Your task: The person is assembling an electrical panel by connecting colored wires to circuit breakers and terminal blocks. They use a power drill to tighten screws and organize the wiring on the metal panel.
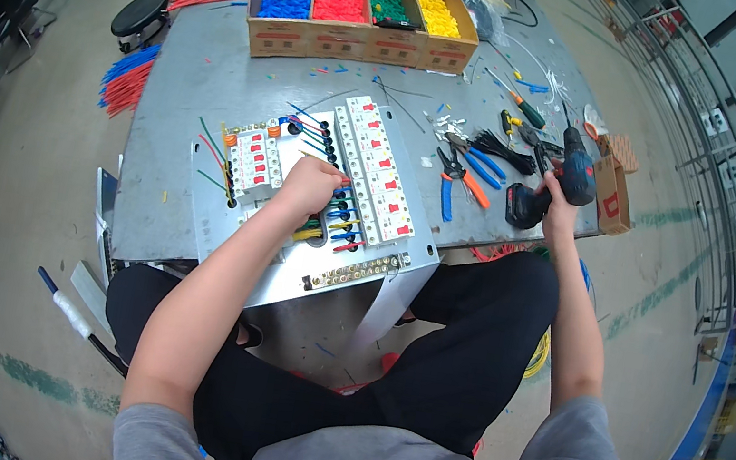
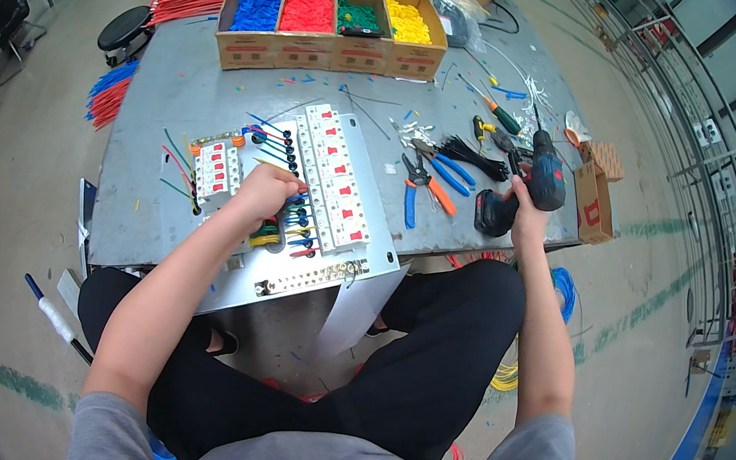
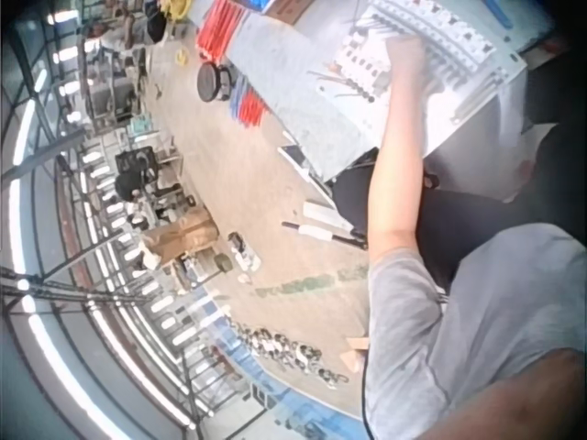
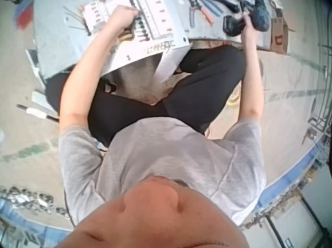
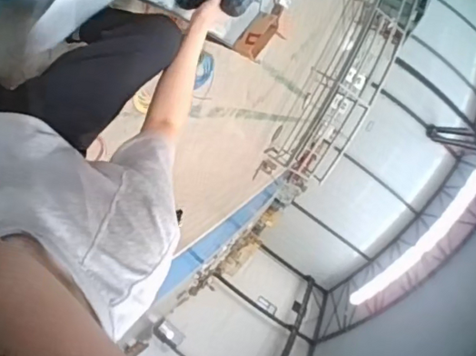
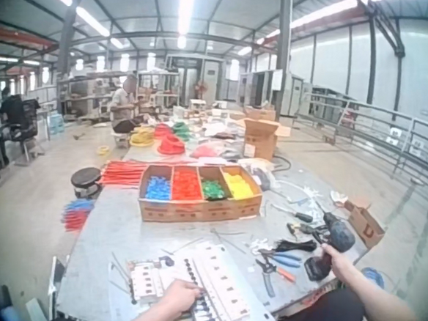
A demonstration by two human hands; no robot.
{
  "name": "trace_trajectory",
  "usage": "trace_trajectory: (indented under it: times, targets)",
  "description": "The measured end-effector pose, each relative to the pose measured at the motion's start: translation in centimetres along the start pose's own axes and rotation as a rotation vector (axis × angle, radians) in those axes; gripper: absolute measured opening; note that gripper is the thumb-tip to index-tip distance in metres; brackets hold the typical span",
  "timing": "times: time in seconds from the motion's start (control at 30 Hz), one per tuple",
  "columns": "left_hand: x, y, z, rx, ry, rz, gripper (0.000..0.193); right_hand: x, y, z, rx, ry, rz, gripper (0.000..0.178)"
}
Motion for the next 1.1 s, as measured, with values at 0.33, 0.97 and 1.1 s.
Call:
trace_trajectory:
  times: [0.33,0.97,1.1]
  targets:
    - [-0.8,-0.1,0.0,-0.046,-0.073,0.011,0.024,-4.4,9.3,17.4,-0.355,-0.011,0.355,0.011]
    - [1.5,0.0,1.1,-0.086,0.027,-0.033,0.023,-7.4,27.7,20.9,-0.866,0.195,1.052,0.016]
    - [1.7,-0.5,1.7,-0.066,0.014,-0.063,0.019,-7.6,29.2,21.7,-0.972,0.148,1.078,0.018]
Point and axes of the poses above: each hand's wrist, its own x-axis towards the middle knuckle, its own y-axis out of the palm, z = x × y, the point moved 10 cm from there along x, towards the middle knuckle, and after that the axes turned 7 degrees about -x, right-handed, at the moved point
